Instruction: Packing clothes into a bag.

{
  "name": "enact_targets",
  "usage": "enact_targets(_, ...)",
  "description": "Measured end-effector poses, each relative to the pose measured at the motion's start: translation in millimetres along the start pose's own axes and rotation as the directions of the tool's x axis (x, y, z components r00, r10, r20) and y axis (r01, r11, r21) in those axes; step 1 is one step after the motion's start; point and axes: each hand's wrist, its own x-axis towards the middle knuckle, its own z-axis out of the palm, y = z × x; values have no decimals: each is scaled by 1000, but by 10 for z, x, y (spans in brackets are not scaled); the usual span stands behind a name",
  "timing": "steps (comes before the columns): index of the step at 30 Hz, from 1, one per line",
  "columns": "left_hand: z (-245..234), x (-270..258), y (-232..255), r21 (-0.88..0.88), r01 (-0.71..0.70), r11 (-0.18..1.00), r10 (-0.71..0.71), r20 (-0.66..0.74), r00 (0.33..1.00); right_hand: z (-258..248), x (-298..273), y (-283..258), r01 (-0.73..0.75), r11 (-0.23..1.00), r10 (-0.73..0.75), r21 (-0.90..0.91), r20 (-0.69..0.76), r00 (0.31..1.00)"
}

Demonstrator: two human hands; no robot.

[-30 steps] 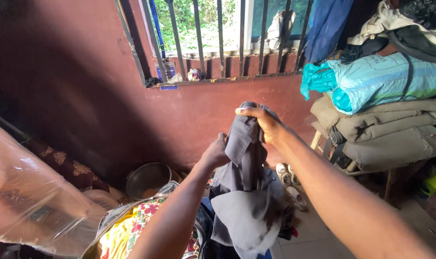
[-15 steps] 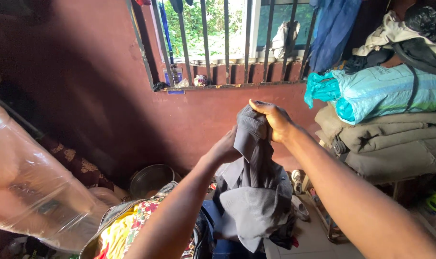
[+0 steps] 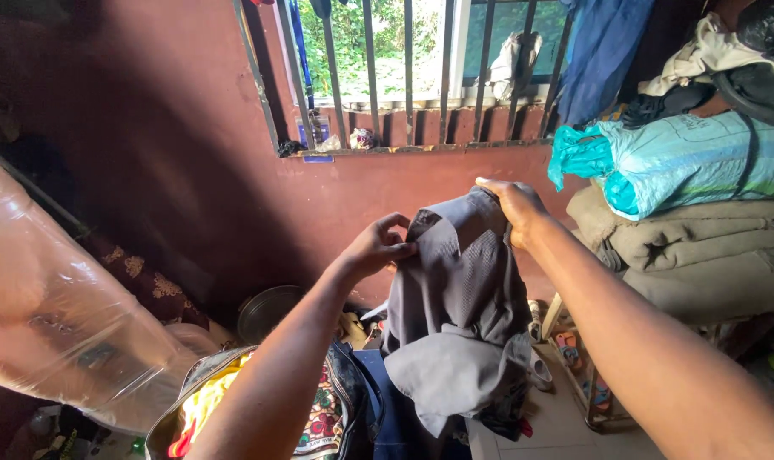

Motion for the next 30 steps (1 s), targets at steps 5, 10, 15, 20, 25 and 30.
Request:
enact_targets(5,-76,91,129,112,-5,994,7,-18,1000,-159,259,280,60,985,-80,-164,-117,990)
enact_targets(10,-77,277,26,112,49,993,-23,-219,976,-92,425,452,202,696,-476,-690,-232,848)
enact_targets(15,207,208,522,184,-14,983,95,-444,891,263,264,508,517,472,-343,-714,391,854)
enact_targets(20,197,148,479,469,-70,880,304,-446,842,415,198,555,463,471,-398,-751,288,871)
enact_targets(25,-170,359,-836,111,-61,992,58,35,998,451,-39,657,490,757,-492,-432,117,863)
enact_targets(30,-64,57,-188,419,340,842,-127,-459,879,403,-89,785,352,847,-407,-399,-61,911)
